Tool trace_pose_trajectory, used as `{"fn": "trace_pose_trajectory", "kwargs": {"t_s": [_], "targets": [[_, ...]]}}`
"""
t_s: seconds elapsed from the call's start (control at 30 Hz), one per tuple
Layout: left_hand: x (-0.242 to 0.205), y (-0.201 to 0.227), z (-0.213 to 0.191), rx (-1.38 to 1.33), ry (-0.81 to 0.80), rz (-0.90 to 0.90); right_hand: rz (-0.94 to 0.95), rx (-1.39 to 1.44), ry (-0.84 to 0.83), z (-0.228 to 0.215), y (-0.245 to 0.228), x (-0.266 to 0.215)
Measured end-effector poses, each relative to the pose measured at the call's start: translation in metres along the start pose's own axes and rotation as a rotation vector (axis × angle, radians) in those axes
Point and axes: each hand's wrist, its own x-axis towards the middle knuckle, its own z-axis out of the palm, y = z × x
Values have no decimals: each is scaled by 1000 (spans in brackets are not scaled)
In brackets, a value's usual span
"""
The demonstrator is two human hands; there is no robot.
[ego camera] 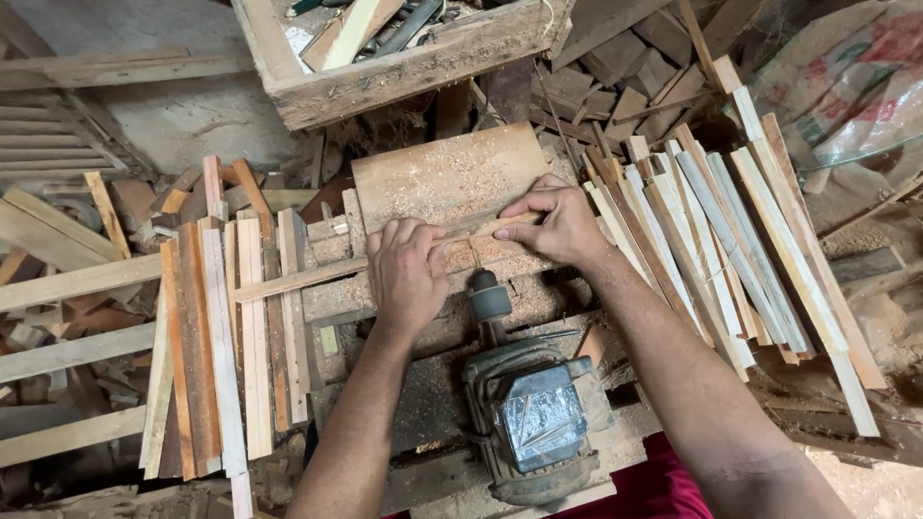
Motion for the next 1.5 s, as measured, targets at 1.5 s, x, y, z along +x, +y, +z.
{"fn": "trace_pose_trajectory", "kwargs": {"t_s": [1.5], "targets": [[-82, -8, -127, -210, 282, -660, 799, 509, -308, 141, -223, 73]]}}
